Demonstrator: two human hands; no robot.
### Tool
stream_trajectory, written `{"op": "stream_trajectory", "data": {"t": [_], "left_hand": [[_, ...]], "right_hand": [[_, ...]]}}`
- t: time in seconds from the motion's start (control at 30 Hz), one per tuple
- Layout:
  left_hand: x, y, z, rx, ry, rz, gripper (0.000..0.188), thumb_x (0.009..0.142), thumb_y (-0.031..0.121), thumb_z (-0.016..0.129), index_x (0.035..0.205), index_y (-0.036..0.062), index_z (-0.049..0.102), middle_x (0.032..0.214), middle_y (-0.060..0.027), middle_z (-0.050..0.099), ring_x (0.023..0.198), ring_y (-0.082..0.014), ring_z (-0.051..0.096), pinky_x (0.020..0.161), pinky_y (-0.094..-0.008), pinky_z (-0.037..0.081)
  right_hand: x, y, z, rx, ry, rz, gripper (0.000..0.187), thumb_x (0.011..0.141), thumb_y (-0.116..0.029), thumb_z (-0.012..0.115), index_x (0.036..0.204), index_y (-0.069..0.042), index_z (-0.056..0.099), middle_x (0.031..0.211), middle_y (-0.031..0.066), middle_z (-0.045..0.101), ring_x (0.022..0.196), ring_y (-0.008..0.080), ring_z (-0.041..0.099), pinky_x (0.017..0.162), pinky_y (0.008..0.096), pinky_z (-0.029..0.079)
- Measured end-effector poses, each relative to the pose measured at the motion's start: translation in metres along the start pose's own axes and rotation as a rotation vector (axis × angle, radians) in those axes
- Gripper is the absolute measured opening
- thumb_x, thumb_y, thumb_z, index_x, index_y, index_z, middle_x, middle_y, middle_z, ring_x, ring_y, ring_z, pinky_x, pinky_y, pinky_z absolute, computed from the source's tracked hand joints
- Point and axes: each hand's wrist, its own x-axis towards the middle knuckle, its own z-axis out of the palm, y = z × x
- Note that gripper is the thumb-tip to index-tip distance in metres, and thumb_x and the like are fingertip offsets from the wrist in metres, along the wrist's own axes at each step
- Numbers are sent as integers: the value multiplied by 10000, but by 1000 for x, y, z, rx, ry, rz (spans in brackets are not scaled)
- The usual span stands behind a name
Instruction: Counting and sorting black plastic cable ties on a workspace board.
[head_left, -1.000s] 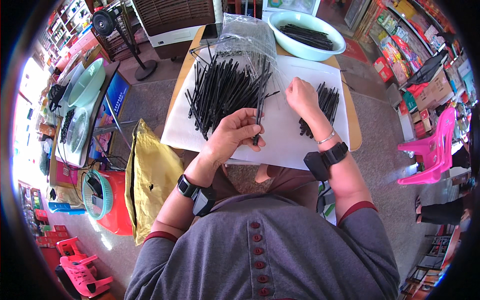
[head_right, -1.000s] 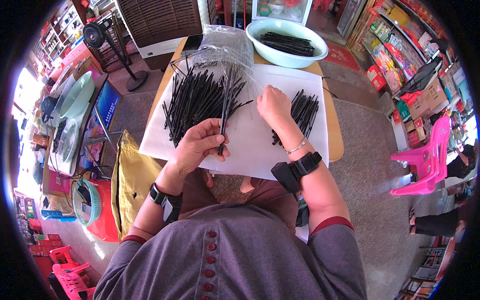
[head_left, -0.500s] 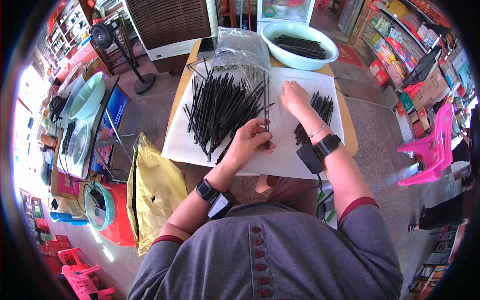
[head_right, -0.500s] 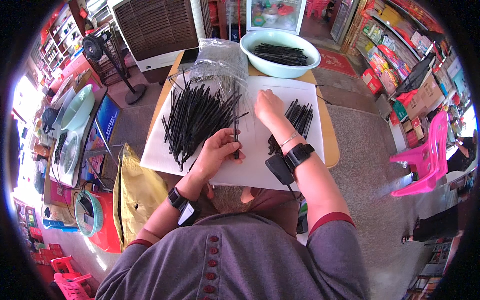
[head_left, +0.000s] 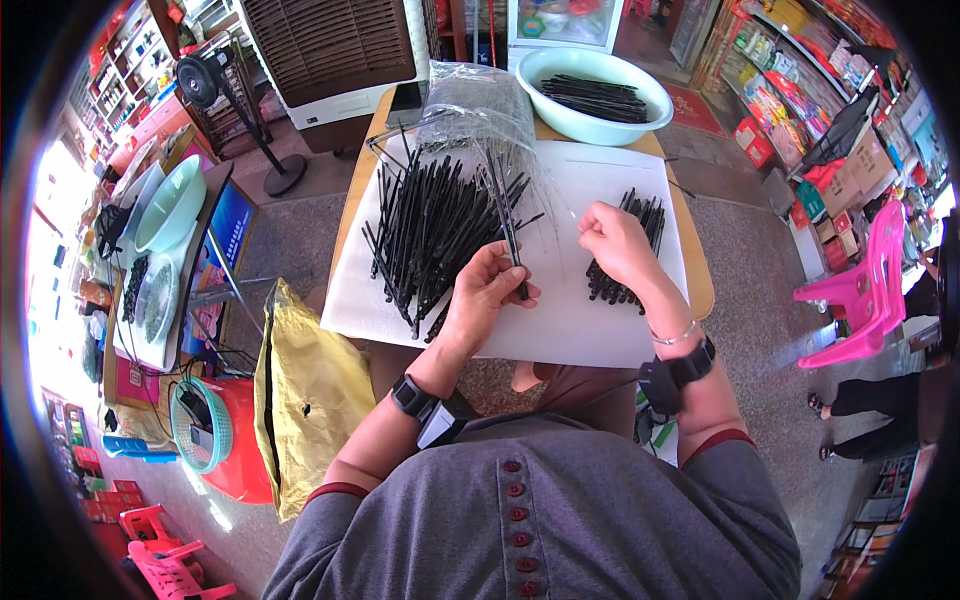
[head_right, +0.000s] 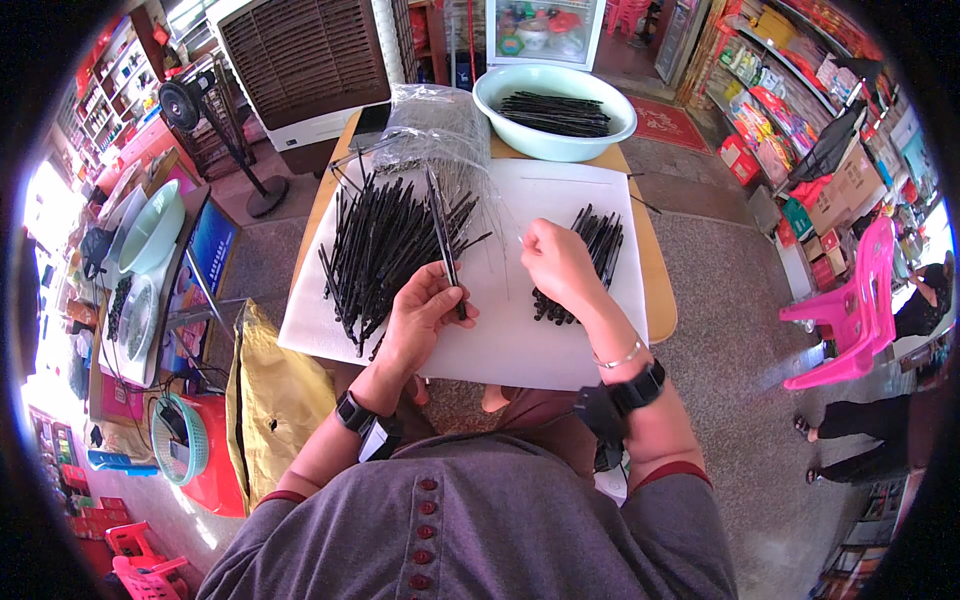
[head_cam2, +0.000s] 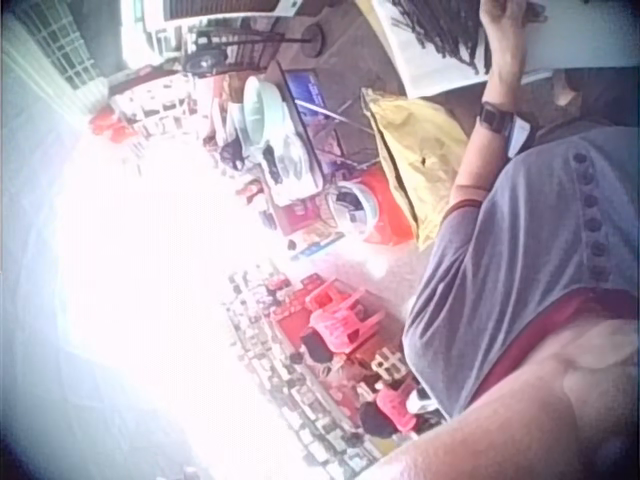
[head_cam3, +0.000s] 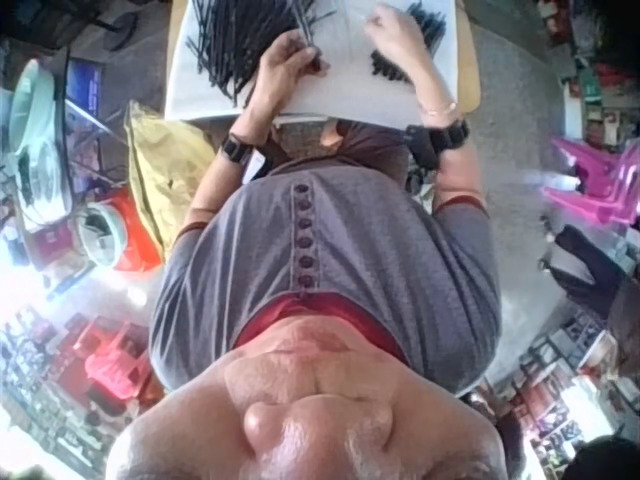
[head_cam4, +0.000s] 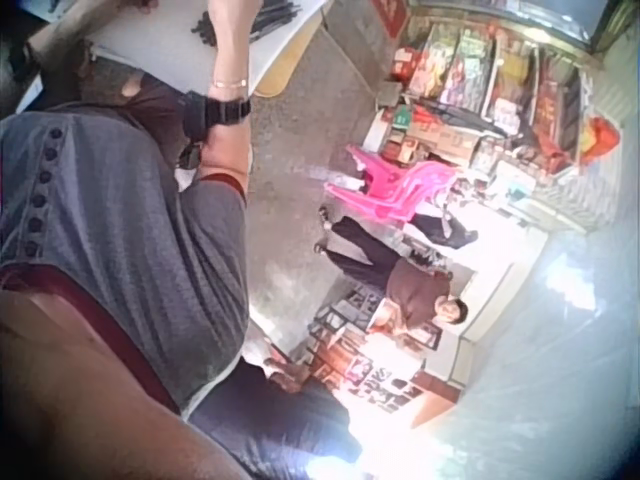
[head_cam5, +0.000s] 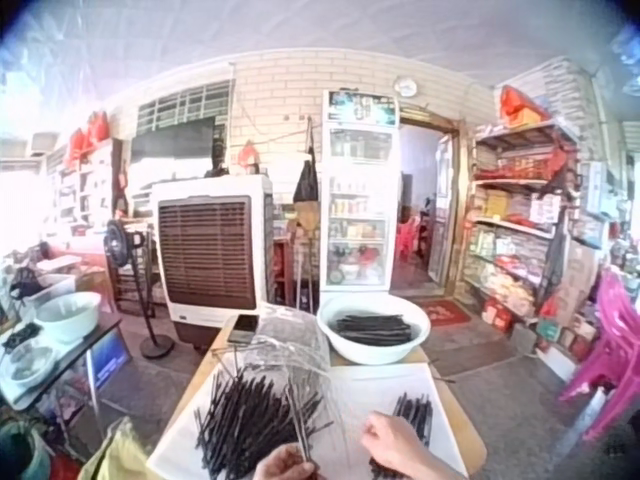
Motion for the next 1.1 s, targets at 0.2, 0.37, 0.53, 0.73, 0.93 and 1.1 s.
{"op": "stream_trajectory", "data": {"t": [0.2,0.37,0.53,0.73,0.93,1.1], "left_hand": [[-1,0,1,17,8,8,321,930,14,515,1246,18,455,949,-74,577,804,-178,633,697,-299,548],[-1,0,2,63,-4,13,327,925,0,513,1246,15,453,958,-67,568,825,-179,633,713,-302,549],[-4,1,3,41,-20,24,344,909,-25,518,1245,10,454,957,-54,532,817,-168,634,707,-278,549],[-5,-7,-4,31,-38,54,291,898,-34,528,1184,7,496,935,-60,585,828,-170,637,730,-294,543],[-5,-1,-5,49,-50,32,150,901,0,556,1050,0,540,860,-45,608,794,-134,636,693,-263,540],[-6,0,-4,31,-34,13,143,905,9,560,1047,3,540,861,-41,603,800,-136,636,687,-253,536]], "right_hand": [[-17,2,-10,363,158,37,141,800,-42,571,923,24,593,625,-15,509,589,87,501,542,256,424],[10,-4,-2,668,-161,144,278,844,-61,552,1099,45,581,706,9,550,628,113,552,590,235,441],[36,-2,24,841,4,-74,387,885,-78,574,1248,48,524,946,80,569,853,155,600,751,262,499],[28,-5,-3,764,170,-251,398,872,10,567,1264,33,500,1017,108,559,870,174,632,798,276,525],[-32,-38,-44,644,167,-127,238,927,-35,505,1135,44,593,878,88,621,703,136,644,677,248,542],[-57,-46,-57,603,114,32,192,941,-105,517,1022,25,633,748,42,604,577,75,581,511,199,483]]}}
